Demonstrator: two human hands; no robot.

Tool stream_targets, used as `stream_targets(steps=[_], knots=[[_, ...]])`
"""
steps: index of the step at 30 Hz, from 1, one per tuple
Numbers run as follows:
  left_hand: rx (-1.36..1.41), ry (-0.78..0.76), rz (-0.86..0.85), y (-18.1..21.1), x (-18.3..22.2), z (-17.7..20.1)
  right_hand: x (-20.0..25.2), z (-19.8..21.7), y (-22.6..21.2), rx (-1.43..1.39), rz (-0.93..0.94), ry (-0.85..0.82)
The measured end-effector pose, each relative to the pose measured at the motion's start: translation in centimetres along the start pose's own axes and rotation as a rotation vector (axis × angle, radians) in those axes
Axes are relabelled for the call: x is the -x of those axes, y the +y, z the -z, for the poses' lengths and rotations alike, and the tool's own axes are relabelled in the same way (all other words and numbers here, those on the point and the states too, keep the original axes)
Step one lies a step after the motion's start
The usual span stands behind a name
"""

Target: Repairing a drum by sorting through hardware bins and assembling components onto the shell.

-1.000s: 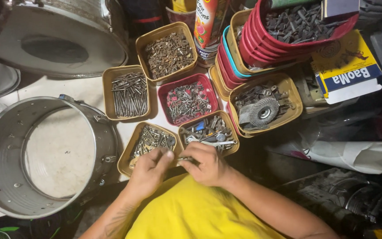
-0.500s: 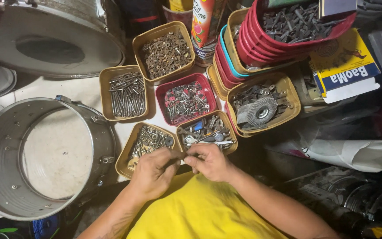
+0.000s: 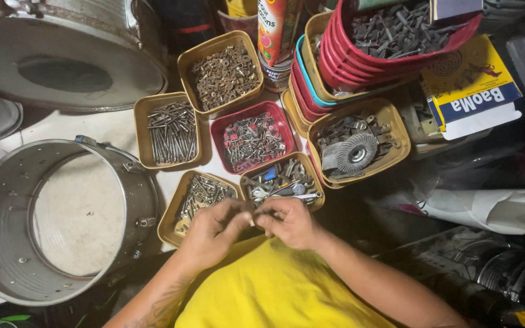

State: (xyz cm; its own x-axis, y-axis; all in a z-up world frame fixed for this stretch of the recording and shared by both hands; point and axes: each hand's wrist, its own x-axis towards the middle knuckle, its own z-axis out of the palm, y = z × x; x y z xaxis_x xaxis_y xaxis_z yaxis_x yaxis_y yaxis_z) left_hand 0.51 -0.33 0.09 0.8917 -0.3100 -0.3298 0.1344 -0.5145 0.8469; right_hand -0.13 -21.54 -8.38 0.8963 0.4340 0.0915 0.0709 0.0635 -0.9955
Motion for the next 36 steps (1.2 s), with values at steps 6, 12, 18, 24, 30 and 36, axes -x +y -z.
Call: stream_targets(steps=[6, 12, 18, 24, 30, 36], knots=[[-0.112, -0.012, -0.165, -0.6, -0.3, -0.5, 0.1, 0.0, -1.3, 0.025, -0.067, 0.034], [-0.125, 0.007, 0.017, -2.3, -1.1, -1.1, -0.8, 0.1, -3.3, 0.224, 0.249, 0.161], [0.087, 0.043, 0.202, -3.8, -2.0, -2.8, -0.6, 0.3, -3.5, 0.291, 0.326, 0.179], [0.111, -0.06, 0.091, 0.3, -1.8, -1.4, -0.1, 1.2, -1.4, 0.341, 0.315, 0.177], [0.164, 0.0, 0.251, -1.9, -2.5, -2.3, -0.8, 1.6, -2.6, 0.429, 0.36, 0.207], [0.024, 0.15, 0.262, -2.9, -5.3, -0.9, 0.7, 3.0, 1.1, 0.434, 0.289, 0.185]])
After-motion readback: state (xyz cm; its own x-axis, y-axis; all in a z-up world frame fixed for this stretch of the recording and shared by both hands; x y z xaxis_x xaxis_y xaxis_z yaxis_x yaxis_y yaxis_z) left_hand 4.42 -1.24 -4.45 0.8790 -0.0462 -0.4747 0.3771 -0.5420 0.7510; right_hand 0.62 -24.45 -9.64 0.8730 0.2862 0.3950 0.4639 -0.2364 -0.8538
